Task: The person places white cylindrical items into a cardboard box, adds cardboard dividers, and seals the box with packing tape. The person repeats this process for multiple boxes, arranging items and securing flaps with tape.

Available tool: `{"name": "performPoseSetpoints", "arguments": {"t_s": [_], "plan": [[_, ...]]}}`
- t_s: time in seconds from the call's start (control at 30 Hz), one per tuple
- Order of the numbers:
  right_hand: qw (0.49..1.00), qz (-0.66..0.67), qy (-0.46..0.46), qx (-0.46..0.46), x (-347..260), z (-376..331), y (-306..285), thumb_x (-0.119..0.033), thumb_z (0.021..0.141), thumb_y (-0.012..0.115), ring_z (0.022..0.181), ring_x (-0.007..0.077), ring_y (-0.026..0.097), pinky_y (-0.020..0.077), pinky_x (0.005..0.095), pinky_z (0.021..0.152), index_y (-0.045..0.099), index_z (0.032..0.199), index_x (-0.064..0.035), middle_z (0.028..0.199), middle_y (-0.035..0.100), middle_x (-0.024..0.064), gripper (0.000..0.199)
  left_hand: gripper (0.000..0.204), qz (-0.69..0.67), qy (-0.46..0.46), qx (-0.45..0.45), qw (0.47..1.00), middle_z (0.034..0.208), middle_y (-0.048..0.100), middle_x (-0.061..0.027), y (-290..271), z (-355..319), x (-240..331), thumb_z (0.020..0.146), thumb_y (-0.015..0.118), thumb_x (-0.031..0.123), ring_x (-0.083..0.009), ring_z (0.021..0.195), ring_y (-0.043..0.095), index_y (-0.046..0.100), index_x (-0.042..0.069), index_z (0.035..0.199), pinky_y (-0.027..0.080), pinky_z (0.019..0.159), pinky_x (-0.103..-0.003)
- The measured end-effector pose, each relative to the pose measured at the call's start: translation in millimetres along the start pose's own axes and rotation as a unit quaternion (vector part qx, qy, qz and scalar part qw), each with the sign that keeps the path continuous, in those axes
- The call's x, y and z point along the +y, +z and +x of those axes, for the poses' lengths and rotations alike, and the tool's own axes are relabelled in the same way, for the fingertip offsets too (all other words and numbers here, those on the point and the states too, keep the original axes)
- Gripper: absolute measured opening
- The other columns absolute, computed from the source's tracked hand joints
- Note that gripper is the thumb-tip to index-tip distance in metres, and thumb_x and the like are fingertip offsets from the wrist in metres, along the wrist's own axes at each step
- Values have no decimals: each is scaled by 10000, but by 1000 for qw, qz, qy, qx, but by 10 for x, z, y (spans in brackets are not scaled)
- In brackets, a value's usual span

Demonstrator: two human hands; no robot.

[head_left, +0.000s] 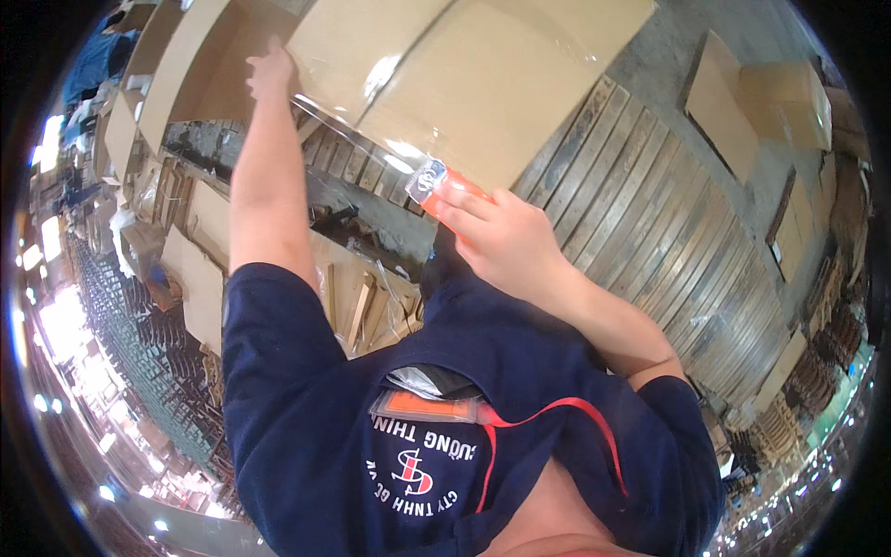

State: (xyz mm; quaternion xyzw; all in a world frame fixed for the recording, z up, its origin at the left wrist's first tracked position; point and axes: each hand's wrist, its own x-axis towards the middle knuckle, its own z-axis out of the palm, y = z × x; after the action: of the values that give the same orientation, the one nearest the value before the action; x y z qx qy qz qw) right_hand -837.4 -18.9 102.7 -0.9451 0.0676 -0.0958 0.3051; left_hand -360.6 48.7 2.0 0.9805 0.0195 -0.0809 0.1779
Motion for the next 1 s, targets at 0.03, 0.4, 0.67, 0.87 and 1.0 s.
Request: {"name": "performPoseSetpoints", "arguments": {"t_s": [0.03, 0.4, 0.67, 0.87, 1.0], "plan": [[1000, 2, 8, -14, -18, -162, -121, -125, 803, 756, 771, 257, 591, 577, 366, 684, 679, 1269, -149, 1346, 685, -49, 473, 1011, -4, 6, 2, 1000, 1670, 364, -227, -65, -4, -72, 1032, 271, 720, -454, 1570, 243, 136, -67, 1651, 231, 1270, -542], [993, -70, 69, -62, 211, -1039, 145, -101, 804, 744, 767, 254, 558, 545, 345, 669, 717, 1193, -123, 1329, 690, -17, 390, 874, 9, 5, 18, 1000, 1600, 486, -210, 198, 70, -157, 1045, 333, 613, -419, 1502, 420, 301, -53, 1611, 290, 1249, -516], [883, -169, 239, -366, 304, -1070, 635, -147, 822, 680, 1012, 393, 708, 596, 642, 685, 786, 997, 30, 1014, 744, 239, 270, 531, 649, 314, -60, 690, 1594, 439, -102, -101, 21, -190, 1100, 326, 431, -299, 1498, 318, 510, 140, 1504, 233, 1215, -490], [905, -150, 381, -111, 900, -1829, -21, -114, 806, 654, 873, 408, 753, 618, 509, 725, 758, 886, -26, 925, 749, 213, 158, 369, 469, 277, 103, 832, 1367, 611, -124, -199, -1458, -26, 1094, 431, 266, -351, 1212, 577, 610, 109, 1377, 444, 1044, -510], [898, -123, 421, 42, 1094, -2222, -342, -111, 791, 644, 871, 419, 736, 594, 532, 714, 722, 892, -65, 875, 737, 196, 136, 399, 427, 313, 161, 833, 1425, 591, -114, 494, -2871, -266, 1079, 482, 264, -335, 1246, 606, 576, 100, 1431, 526, 965, -524]]}}
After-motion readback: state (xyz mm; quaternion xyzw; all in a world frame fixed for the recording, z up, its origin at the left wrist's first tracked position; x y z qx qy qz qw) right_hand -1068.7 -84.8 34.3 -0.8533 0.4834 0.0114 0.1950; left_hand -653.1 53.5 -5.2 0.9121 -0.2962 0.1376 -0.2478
